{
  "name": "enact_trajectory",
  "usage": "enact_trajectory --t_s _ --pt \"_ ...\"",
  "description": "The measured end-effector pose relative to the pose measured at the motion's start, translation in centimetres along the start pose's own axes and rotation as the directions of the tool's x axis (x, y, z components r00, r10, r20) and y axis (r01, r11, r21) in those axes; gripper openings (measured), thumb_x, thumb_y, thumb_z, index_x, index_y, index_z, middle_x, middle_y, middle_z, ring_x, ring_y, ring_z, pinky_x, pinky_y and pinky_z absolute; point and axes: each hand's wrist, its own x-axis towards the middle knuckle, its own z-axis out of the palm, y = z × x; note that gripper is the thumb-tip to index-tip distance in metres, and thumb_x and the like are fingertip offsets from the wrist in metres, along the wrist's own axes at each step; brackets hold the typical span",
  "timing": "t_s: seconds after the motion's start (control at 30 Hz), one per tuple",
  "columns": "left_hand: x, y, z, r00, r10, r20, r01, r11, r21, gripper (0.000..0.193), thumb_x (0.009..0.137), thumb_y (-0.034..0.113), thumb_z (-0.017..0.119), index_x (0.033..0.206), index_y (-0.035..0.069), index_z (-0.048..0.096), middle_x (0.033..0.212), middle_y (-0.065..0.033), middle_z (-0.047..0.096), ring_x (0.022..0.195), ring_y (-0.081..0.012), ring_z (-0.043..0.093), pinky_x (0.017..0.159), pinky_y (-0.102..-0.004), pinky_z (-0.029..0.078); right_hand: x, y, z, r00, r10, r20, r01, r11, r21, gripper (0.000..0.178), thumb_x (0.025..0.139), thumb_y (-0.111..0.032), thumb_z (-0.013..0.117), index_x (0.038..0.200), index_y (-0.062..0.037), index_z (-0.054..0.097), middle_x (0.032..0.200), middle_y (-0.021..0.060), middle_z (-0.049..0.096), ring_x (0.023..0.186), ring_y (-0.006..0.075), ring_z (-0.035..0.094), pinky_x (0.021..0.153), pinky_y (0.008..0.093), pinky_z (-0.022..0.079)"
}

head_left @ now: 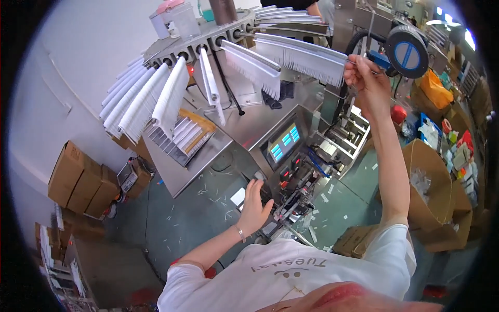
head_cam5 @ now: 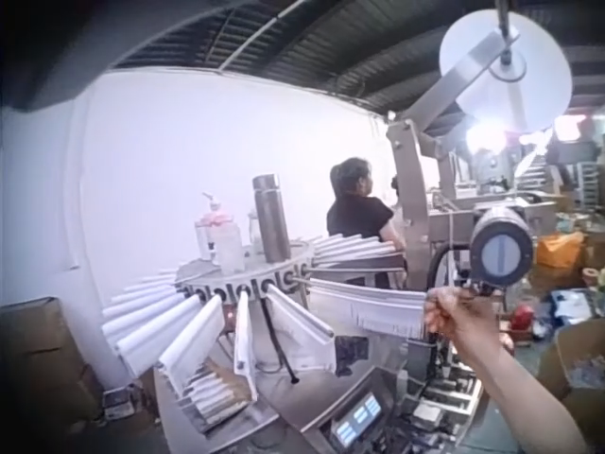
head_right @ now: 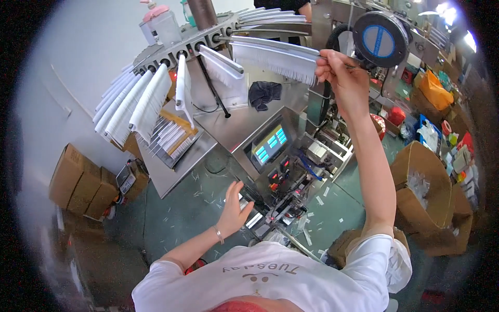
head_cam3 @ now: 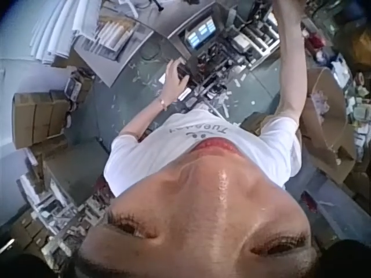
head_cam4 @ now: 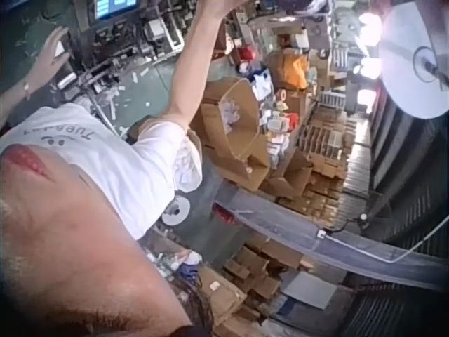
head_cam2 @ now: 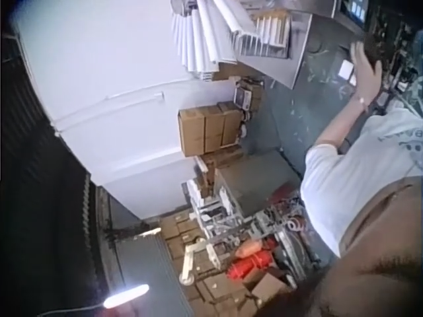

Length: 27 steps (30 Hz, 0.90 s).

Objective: Sorting industrial brush-like parts from a machine and packaging them into plastic bags for shipment.

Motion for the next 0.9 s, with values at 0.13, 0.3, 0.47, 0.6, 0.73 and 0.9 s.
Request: enact_trajectory --t_s 0.13,0.3,0.47,0.6,0.73,0.9 --pt "-2.4 -0.8 0.3 0.992 -0.12 0.037 0.119 0.993 0.011 0.061 0.086 0.017 0.06 0.133 -0.006 0.029 0.137 -0.0238 0.032 0.134 -0.0386 0.023 0.109 -0.0426 0.023 1.9 1.8 1.6 0.997 0.018 0.08 -0.012 0.997 -0.074 0.031 0.095 -0.02 0.054 0.11 0.0057 0.06 0.09 0.0096 0.065 0.074 0.0131 0.06 0.065 0.0254 0.047" --pt "-4.2 -2.3 1.3 0.988 -0.148 0.043 0.148 0.989 0.015 0.058 0.085 0.017 0.061 0.13 -0.005 0.032 0.136 -0.0237 0.033 0.133 -0.0387 0.024 0.109 -0.0429 0.024 2.7 2.2 1.7 0.995 -0.049 0.09 0.074 0.951 -0.3 0.029 0.094 -0.022 0.055 0.108 0.0016 0.064 0.088 0.008 0.067 0.075 0.0115 0.06 0.066 0.0234 0.045" --pt "-4.4 -2.2 0.7 0.996 -0.089 0.023 0.089 0.996 0.018 0.055 0.082 0.016 0.063 0.126 -0.005 0.038 0.134 -0.0248 0.036 0.129 -0.0413 0.03 0.108 -0.045 0.027 2.5 2.6 1.9 0.995 -0.089 0.054 0.101 0.953 -0.286 0.027 0.091 -0.021 0.059 0.106 0.0013 0.065 0.086 0.0109 0.068 0.07 0.0142 0.062 0.067 0.0242 0.047" --pt "-4.2 -1.9 0.4 0.996 -0.086 0.027 0.086 0.996 0.017 0.053 0.083 0.016 0.063 0.125 -0.004 0.039 0.133 -0.0246 0.037 0.129 -0.0405 0.03 0.108 -0.0444 0.028 2.6 2.5 2.1 0.994 -0.09 0.063 0.105 0.949 -0.298 0.027 0.09 -0.02 0.062 0.106 0.0015 0.064 0.084 0.0124 0.068 0.068 0.0146 0.063 0.065 0.0247 0.047" --pt "-4.3 -2.0 0.5 0.995 -0.084 0.044 0.085 0.996 -0.014 0.049 0.085 0.019 0.062 0.124 -0.002 0.041 0.134 -0.0226 0.036 0.13 -0.0376 0.03 0.108 -0.0426 0.026 2.0 2.1 2.4 0.995 -0.064 0.078 0.086 0.942 -0.323 0.027 0.09 -0.021 0.061 0.105 0.0013 0.065 0.083 0.0128 0.067 0.067 0.0142 0.062 0.064 0.0243 0.047" --pt "-4.5 -1.6 0.5 0.996 -0.069 0.061 0.071 0.997 -0.031 0.048 0.086 0.02 0.062 0.124 -0.001 0.042 0.134 -0.0219 0.036 0.129 -0.0365 0.031 0.108 -0.0421 0.026 1.8 2.3 1.2 0.999 -0.025 0.041 0.039 0.926 -0.376 0.029 0.091 -0.021 0.059 0.111 -0.0001 0.062 0.084 0.0119 0.067 0.067 0.0131 0.062 0.064 0.0232 0.046"
